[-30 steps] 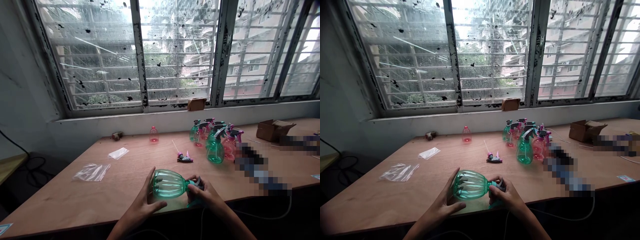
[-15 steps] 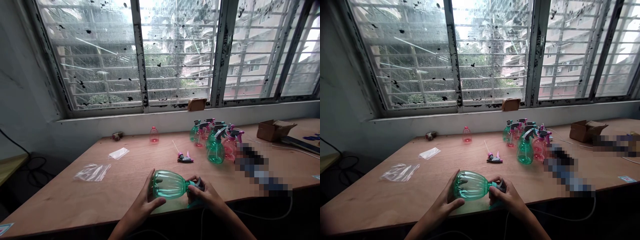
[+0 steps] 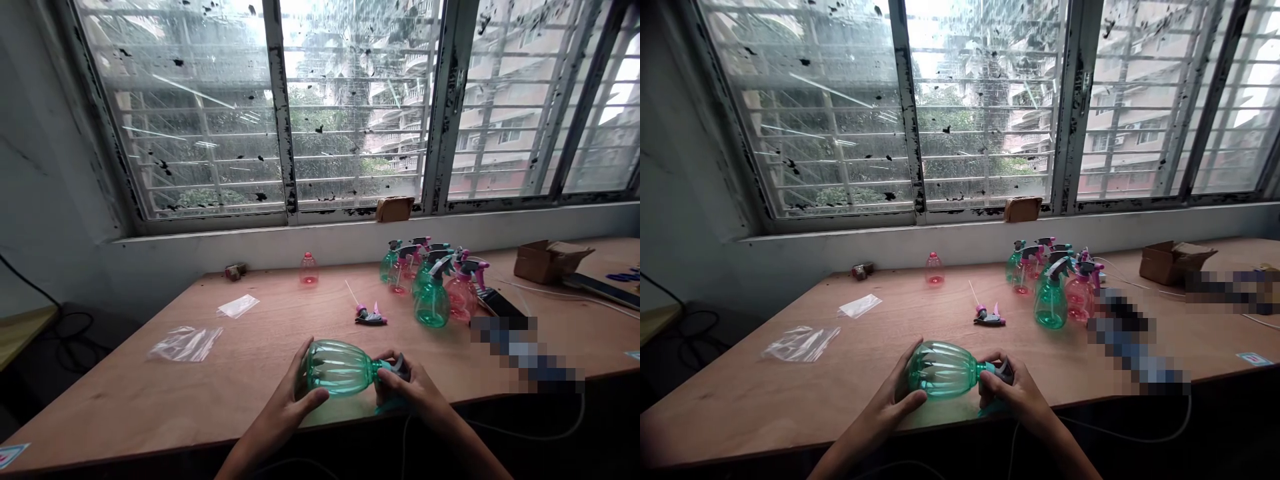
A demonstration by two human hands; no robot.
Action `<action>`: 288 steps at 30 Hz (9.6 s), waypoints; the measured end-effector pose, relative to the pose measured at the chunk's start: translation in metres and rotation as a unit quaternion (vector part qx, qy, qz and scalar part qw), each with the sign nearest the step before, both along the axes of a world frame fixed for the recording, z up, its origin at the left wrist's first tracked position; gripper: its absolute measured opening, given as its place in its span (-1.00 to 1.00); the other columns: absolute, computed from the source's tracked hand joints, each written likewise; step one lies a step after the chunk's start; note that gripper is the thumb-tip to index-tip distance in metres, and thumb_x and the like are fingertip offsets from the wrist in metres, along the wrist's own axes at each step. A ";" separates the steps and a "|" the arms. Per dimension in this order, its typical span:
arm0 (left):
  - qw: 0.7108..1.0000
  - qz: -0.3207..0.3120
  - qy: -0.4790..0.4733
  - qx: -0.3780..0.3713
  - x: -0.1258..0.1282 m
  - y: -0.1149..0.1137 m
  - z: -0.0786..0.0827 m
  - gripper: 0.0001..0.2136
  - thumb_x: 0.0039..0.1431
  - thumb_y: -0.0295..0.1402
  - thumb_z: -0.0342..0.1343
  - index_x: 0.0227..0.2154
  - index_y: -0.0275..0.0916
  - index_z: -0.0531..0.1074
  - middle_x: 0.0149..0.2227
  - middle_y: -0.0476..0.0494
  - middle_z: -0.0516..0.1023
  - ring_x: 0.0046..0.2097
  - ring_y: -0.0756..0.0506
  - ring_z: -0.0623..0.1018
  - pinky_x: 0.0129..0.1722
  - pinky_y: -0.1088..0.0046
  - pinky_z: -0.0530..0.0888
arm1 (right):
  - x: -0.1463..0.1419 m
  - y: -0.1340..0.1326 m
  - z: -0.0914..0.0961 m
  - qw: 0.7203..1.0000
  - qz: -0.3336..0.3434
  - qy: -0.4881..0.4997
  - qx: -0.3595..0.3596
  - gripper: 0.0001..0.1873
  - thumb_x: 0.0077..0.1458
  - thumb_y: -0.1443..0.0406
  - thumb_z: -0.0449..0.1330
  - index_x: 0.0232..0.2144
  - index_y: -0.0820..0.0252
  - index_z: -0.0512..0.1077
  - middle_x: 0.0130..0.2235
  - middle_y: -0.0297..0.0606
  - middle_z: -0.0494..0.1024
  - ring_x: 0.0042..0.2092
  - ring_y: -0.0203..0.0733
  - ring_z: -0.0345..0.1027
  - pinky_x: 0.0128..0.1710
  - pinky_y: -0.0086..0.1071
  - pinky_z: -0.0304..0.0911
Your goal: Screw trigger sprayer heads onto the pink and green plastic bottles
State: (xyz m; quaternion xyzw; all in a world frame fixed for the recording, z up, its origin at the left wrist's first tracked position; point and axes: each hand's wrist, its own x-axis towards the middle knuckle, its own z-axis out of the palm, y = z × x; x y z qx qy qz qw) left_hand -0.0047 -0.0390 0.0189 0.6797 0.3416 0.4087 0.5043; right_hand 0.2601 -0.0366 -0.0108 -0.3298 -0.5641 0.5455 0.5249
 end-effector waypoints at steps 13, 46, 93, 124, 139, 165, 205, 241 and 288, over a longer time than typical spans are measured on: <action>0.999 -0.016 -0.041 -0.023 0.001 -0.001 -0.003 -0.24 0.17 -0.28 0.24 0.32 0.03 -0.07 0.38 -0.17 0.03 0.35 -0.27 0.13 0.30 0.12 0.18 | -0.001 -0.004 0.005 1.000 -0.010 -0.007 -0.011 -0.56 0.00 0.01 0.33 -0.25 0.21 0.38 -0.53 -0.33 0.56 -0.50 -0.18 0.47 -0.47 -0.35 0.36; 1.000 -0.012 -0.008 -0.023 0.001 -0.006 0.006 -0.25 0.15 -0.21 0.23 0.32 -0.03 -0.03 0.34 -0.19 0.11 0.32 -0.31 0.16 0.30 0.07 0.13 | -0.001 -0.002 0.000 1.000 -0.001 0.003 0.001 -0.64 0.07 0.09 0.32 -0.23 0.24 0.39 -0.49 -0.34 0.55 -0.48 -0.22 0.49 -0.44 -0.37 0.40; 1.000 -0.004 -0.002 -0.011 0.000 0.000 -0.003 -0.16 0.11 -0.23 0.28 0.34 -0.05 -0.11 0.27 -0.26 0.26 0.30 -0.31 0.23 0.28 0.08 0.17 | -0.001 -0.004 0.004 1.000 0.000 -0.012 -0.005 -0.61 0.04 0.06 0.32 -0.23 0.21 0.38 -0.48 -0.32 0.57 -0.47 -0.18 0.49 -0.42 -0.31 0.42; 1.000 -0.015 0.024 0.006 0.000 -0.002 0.009 -0.34 0.22 -0.27 0.17 0.31 -0.07 0.02 0.35 -0.14 0.14 0.35 -0.28 0.13 0.34 0.10 0.05 | 0.002 -0.004 0.003 1.000 -0.003 -0.026 -0.010 -0.58 0.02 0.03 0.33 -0.23 0.21 0.40 -0.47 -0.28 0.62 -0.47 -0.17 0.52 -0.42 -0.33 0.43; 0.999 -0.034 -0.012 -0.007 0.001 -0.001 0.005 -0.28 0.20 -0.27 0.21 0.32 0.00 -0.05 0.35 -0.14 0.13 0.34 -0.27 0.16 0.32 0.11 0.12 | 0.002 -0.004 0.005 1.000 0.004 -0.028 -0.005 -0.58 0.01 0.01 0.33 -0.26 0.20 0.38 -0.46 -0.26 0.63 -0.48 -0.15 0.52 -0.45 -0.33 0.42; 0.999 -0.026 0.027 0.019 0.000 -0.003 0.005 -0.37 0.29 -0.23 0.08 0.33 0.02 -0.07 0.42 -0.07 -0.10 0.39 -0.28 -0.04 0.33 0.05 0.05 | 0.003 -0.002 0.002 0.999 0.029 -0.016 -0.004 -0.66 0.11 0.11 0.29 -0.23 0.21 0.33 -0.44 -0.29 0.62 -0.46 -0.22 0.51 -0.42 -0.36 0.38; 0.989 0.028 -0.144 0.032 0.013 -0.016 0.001 -0.30 -0.02 -0.01 0.29 0.17 -0.07 0.23 0.20 -0.29 0.33 0.12 -0.37 0.42 0.03 0.18 0.43 | -0.011 -0.036 0.007 0.973 -0.101 -0.129 0.163 -0.69 0.23 0.05 0.12 -0.18 0.13 0.44 -0.39 -0.24 0.62 -0.39 -0.14 0.51 -0.35 -0.34 0.38; 0.869 0.043 0.385 0.308 0.023 -0.013 -0.018 -0.12 0.05 0.10 0.16 0.34 -0.13 -0.08 0.33 -0.37 0.16 0.31 -0.43 0.19 0.22 -0.07 0.25 | -0.024 -0.021 -0.007 0.951 -0.171 -0.220 0.132 -0.17 0.08 0.08 0.29 0.28 -0.09 -0.02 0.27 -0.11 0.22 0.14 0.11 0.29 0.10 -0.08 0.28; 0.763 0.400 0.452 0.232 0.077 0.287 0.091 -0.70 0.28 -0.31 0.11 0.03 -0.26 0.36 0.05 -0.21 0.45 -0.04 -0.19 0.53 -0.08 0.12 0.52 | 0.021 0.101 0.028 0.687 -0.277 -0.651 0.164 -0.58 0.26 0.44 -0.05 0.14 0.28 0.31 0.01 0.11 0.53 0.01 0.07 0.47 -0.08 -0.23 0.39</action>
